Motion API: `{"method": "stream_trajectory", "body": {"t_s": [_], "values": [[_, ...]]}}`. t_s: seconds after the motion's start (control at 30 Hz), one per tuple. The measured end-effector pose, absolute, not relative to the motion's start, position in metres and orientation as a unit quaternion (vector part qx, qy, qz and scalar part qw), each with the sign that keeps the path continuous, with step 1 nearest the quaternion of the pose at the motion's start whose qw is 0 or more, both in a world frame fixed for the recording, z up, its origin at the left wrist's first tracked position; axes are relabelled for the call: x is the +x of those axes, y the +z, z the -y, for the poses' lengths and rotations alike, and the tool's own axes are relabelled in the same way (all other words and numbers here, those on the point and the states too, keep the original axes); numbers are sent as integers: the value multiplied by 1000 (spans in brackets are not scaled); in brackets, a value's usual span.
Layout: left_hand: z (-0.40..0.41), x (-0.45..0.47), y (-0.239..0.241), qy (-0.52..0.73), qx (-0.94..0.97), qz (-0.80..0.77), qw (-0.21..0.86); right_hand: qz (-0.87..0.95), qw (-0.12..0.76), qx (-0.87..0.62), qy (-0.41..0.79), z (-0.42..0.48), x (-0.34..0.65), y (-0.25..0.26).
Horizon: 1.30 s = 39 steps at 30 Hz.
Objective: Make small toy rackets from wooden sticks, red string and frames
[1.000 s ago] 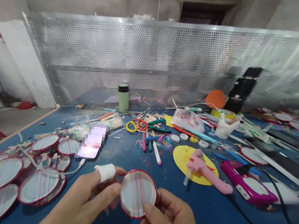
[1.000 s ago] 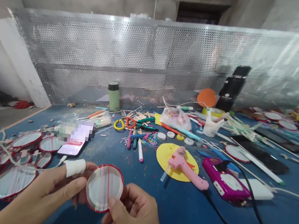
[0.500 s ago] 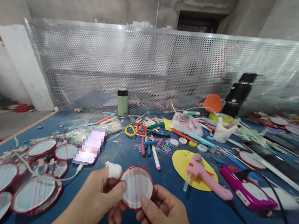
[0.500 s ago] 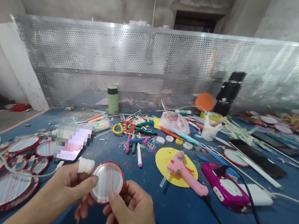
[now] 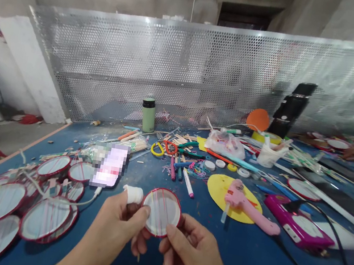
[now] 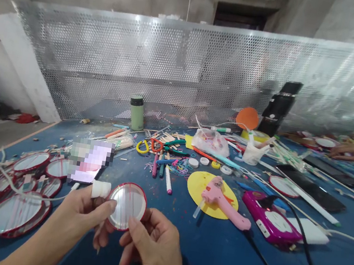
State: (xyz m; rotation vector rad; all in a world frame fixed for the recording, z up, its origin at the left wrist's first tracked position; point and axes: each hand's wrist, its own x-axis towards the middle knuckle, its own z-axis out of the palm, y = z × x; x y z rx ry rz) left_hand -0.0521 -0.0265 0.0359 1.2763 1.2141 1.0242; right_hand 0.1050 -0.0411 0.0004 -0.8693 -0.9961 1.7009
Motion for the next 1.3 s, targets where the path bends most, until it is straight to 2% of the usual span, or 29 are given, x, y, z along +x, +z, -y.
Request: {"method": "stream_trajectory", "body": {"t_s": [0.07, 0.17, 0.27, 0.4, 0.57, 0.7, 1.0, 1.17, 1.3], "values": [[26, -53, 37, 430, 529, -515, 519, 442, 494, -386, 642, 44, 109, 5], [25, -55, 38, 439, 518, -531, 506, 536, 542, -468, 447, 50, 118, 9], [27, -56, 39, 451, 520, -538, 487, 663, 513, -466, 283, 53, 122, 8], [28, -58, 33, 452, 541, -549, 450, 732, 501, -432, 167, 49, 119, 8], [30, -59, 21, 419, 626, -543, 371, 765, 489, -410, 78, 34, 119, 22], [33, -56, 11, 439, 698, -520, 224, 765, 486, -420, 40, 27, 118, 29], [28, -61, -8, 427, 791, -435, -50, 740, 495, -450, 67, 30, 112, 22], [28, -65, -5, 406, 808, -417, -93, 737, 501, -448, 71, 30, 123, 26], [29, -71, 4, 405, 824, -393, -53, 754, 518, -396, 73, 25, 145, 37]]}}
